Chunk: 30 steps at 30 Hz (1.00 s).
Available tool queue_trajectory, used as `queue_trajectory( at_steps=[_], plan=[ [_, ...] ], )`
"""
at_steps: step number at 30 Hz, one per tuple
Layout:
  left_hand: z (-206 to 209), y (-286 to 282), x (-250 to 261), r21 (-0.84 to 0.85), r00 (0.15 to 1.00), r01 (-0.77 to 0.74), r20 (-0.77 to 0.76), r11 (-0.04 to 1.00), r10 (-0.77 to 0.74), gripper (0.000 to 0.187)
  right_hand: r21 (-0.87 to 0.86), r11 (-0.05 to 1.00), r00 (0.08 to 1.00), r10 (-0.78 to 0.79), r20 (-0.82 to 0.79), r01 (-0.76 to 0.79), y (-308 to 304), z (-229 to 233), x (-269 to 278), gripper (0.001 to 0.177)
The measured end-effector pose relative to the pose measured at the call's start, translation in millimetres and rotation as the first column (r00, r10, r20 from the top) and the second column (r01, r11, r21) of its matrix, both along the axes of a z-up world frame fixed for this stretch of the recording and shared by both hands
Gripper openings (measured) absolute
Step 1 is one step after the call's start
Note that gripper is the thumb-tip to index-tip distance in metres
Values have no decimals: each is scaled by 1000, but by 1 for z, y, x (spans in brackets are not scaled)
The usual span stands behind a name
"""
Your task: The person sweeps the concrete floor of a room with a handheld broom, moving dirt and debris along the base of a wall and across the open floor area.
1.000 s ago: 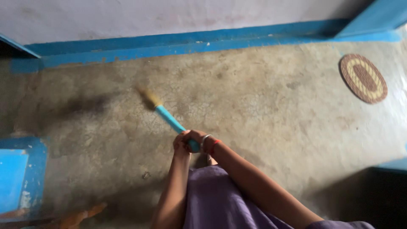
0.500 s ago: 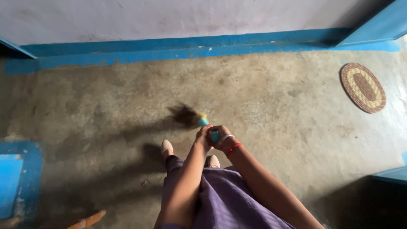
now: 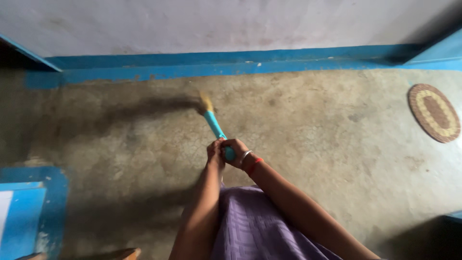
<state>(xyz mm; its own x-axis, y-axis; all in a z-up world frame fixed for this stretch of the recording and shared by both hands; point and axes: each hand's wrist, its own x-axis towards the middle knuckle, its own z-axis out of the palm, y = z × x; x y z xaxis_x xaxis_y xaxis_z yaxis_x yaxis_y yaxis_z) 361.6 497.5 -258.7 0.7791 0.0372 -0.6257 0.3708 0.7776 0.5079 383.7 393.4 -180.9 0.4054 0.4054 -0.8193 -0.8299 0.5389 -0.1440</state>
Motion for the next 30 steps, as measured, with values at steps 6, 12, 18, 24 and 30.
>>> queue_trajectory(
  at_steps=[6, 12, 18, 24, 30],
  plan=[
    [-8, 80, 14, 61, 988, -30, -147, 998, 39, 11, -31, 994, 992, 99, -83, -102, 81, -9, 20, 7],
    [-12, 83, 24, 68, 937, 134, -332, 989, -105, 8, -64, 998, 996, -3, -91, -3, 70, -31, 11, 6],
    [3, 19, 41, -105, 745, 611, -260, 785, -614, 16, -173, 899, 890, -428, -158, 402, 12, -40, -19, 9],
    [30, -50, 55, 121, 586, 810, -176, 573, -791, 47, -287, 736, 781, -620, 76, 613, -27, -22, -26, 12],
    [18, -75, 98, 254, 650, 756, -182, 604, -737, 85, -292, 804, 855, -485, 183, 518, -37, 7, 19, 10]
  ],
)
